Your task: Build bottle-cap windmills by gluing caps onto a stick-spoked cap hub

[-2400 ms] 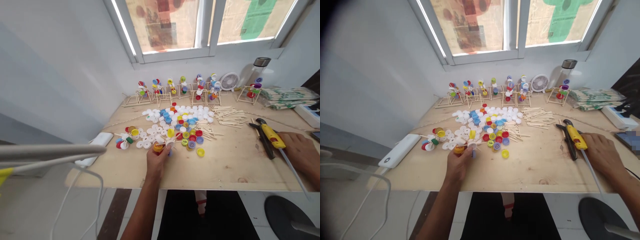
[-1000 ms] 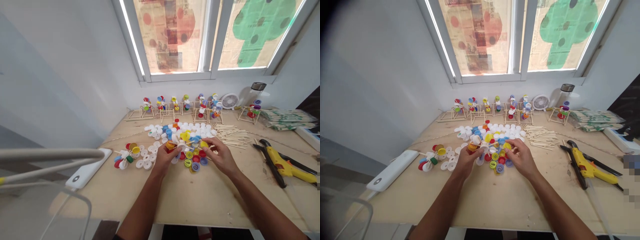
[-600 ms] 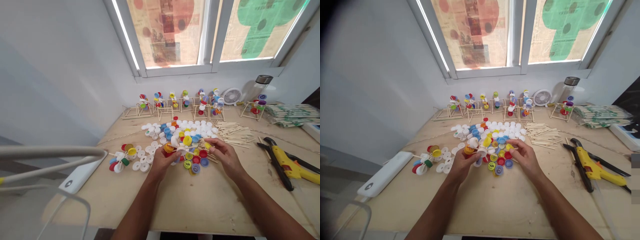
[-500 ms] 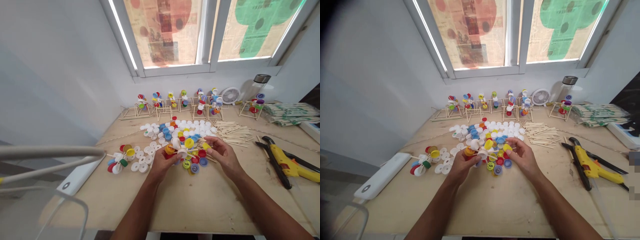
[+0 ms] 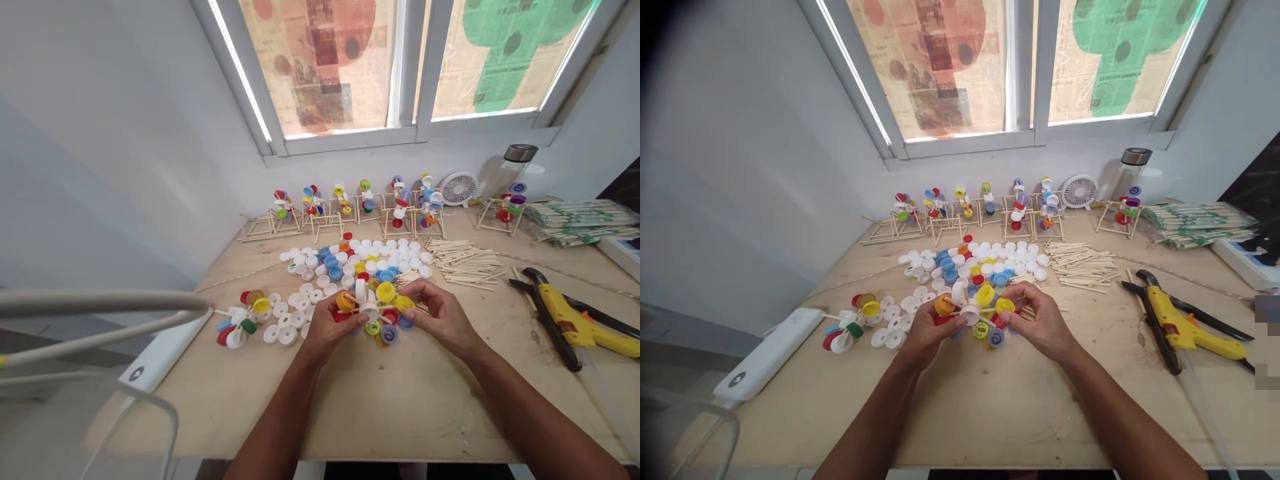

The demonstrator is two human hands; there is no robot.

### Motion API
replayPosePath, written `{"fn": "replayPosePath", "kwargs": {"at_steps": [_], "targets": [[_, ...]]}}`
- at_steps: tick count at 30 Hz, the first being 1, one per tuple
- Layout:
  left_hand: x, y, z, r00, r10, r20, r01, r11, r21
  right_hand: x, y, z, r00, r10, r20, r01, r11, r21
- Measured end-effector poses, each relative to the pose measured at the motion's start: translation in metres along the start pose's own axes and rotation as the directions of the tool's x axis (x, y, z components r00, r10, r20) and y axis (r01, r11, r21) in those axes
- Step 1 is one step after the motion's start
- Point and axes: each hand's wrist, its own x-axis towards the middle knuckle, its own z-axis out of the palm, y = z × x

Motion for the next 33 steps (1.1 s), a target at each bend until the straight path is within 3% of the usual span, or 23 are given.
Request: {"fn": "replayPosePath", "kwargs": {"at_steps": [33], "targets": [[-0.0034,0.0048,0.0054,1.0,-0.023,-0.002,0.024,0.999,0.03,-0.0022,0.001,0.0009,0.999,-0.022,0.035,0.026,0.995,-0.099]]}}
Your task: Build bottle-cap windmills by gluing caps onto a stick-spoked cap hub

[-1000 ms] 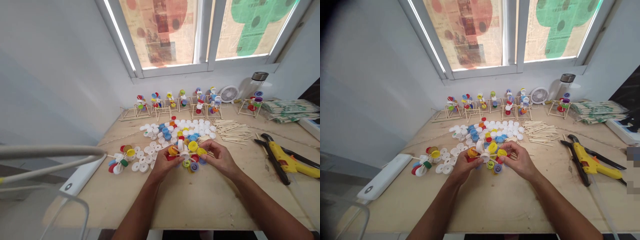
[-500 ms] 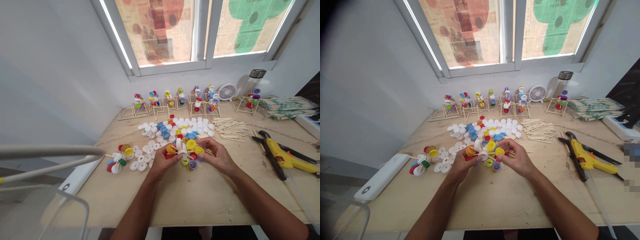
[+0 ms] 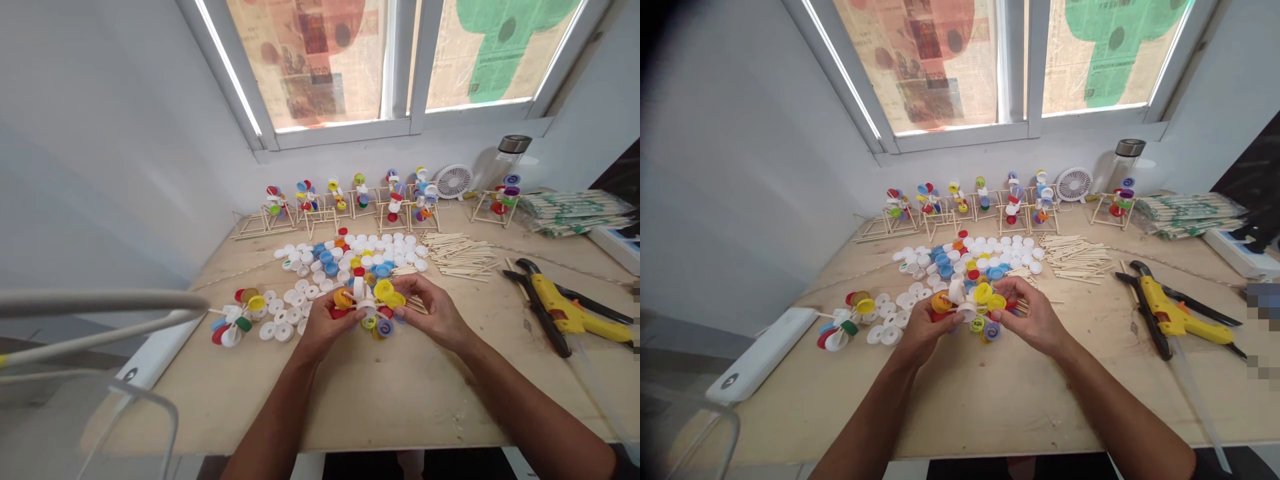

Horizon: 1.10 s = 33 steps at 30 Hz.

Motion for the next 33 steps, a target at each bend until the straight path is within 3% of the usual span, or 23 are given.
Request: {"fn": "replayPosePath", "kwargs": {"at_steps": [15,33], "targets": [[-0.001,-0.001,0.002,1.0,0.002,0.012,-0.002,1.0,-0.004,-0.002,0.0,0.005,0.999,-0.034,-0.001,0.034,0.999,-0.025],[-0.001,-0.011,-0.002,0.999,-0.014,-0.05,0.013,1.0,-0.021,-0.003,0.002,0.005,0.999,-0.031,-0.012,0.03,0.996,-0.086]]}}
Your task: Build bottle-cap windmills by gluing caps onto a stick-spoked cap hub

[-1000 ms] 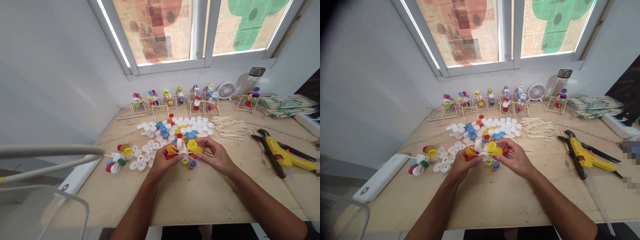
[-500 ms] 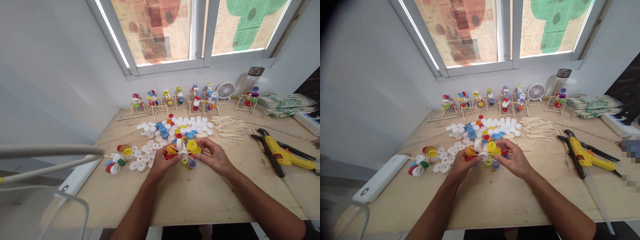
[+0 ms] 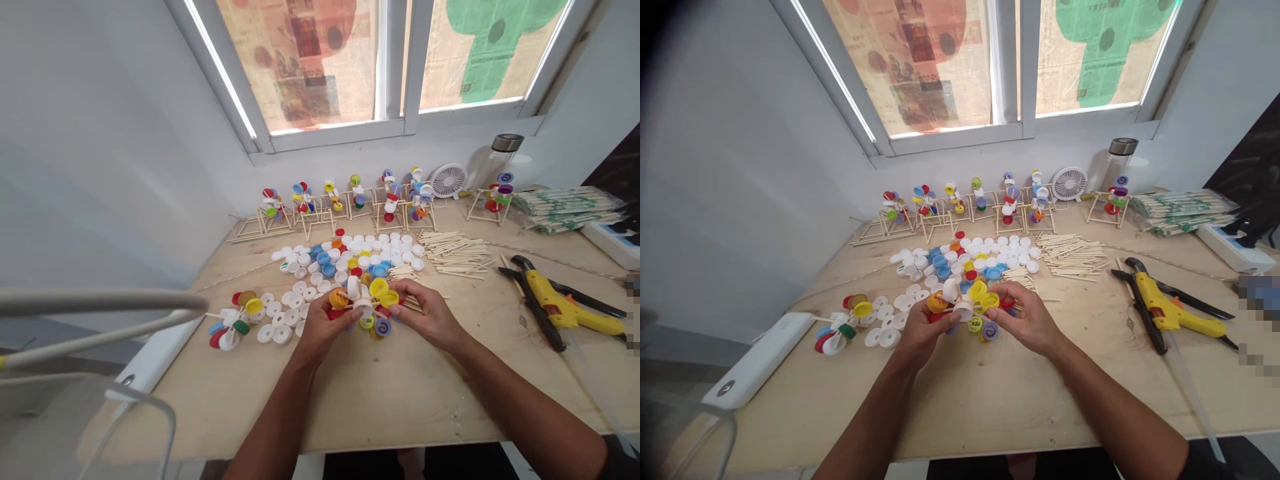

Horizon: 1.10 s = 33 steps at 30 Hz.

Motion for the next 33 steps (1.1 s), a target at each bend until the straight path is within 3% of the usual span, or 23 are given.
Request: {"fn": "replayPosePath", "kwargs": {"at_steps": [11,33], "targets": [[-0.0007,0.0024,0.0023,0.999,0.033,0.036,-0.033,0.999,-0.005,-0.0003,0.0001,0.0035,0.996,0.008,-0.093,-0.011,1.0,-0.027],[-0.0004,0.0017,0.0029,0.995,0.096,0.038,-0.097,0.995,0.018,0.0,0.0056,0.0094,0.993,0.093,-0.075,-0.085,0.99,0.109]]}}
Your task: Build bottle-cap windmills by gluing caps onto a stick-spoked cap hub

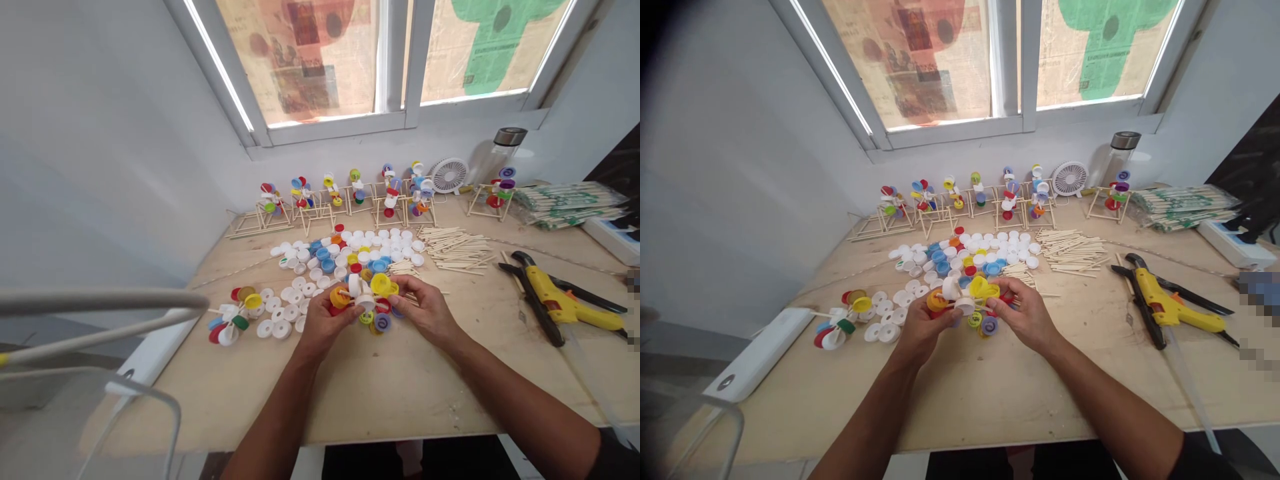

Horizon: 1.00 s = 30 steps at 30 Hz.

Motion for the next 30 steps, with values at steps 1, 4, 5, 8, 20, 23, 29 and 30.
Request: {"fn": "replayPosePath", "kwargs": {"at_steps": [1,4,5,8,20,23,29,30], "targets": [[0.0,0.0003,0.0003,1.0,0.0,-0.006,0.0,1.0,0.0,0.0,0.0004,0.0001,1.0,0.009,0.006,-0.009,1.0,0.01],[0.0002,0.0006,0.0008,1.0,-0.004,-0.015,0.004,1.0,-0.011,0.0,0.0011,0.0003,1.0,0.008,-0.002,-0.008,1.0,0.0],[0.0003,0.0006,0.0009,1.0,-0.006,-0.015,0.006,1.0,-0.016,0.0001,0.0012,0.0003,1.0,0.001,-0.007,-0.001,1.0,-0.009],[0.0007,0.0004,0.0011,1.0,-0.008,-0.023,0.008,1.0,-0.029,0.0002,0.0018,0.0002,1.0,-0.009,-0.015,0.009,1.0,-0.019],[-0.0002,0.0037,0.0046,0.999,-0.024,-0.034,0.023,0.999,-0.046,0.0006,0.0002,0.0029,0.998,-0.005,-0.059,0.005,1.0,0.002],[-0.0002,0.0058,0.0058,0.998,-0.041,-0.038,0.038,0.997,-0.06,0.0014,0.0007,0.0016,0.999,0.006,-0.036,-0.005,1.0,0.017],[0.0003,0.0047,0.0056,0.995,-0.063,-0.073,0.054,0.99,-0.128,0.0016,-0.0023,-0.0014,0.999,0.015,-0.039,-0.012,0.998,0.067],[0.0006,0.0038,0.0053,0.994,-0.066,-0.082,0.054,0.988,-0.146,0.0012,-0.0029,-0.0015,0.999,0.015,-0.051,-0.012,0.998,0.063]]}}
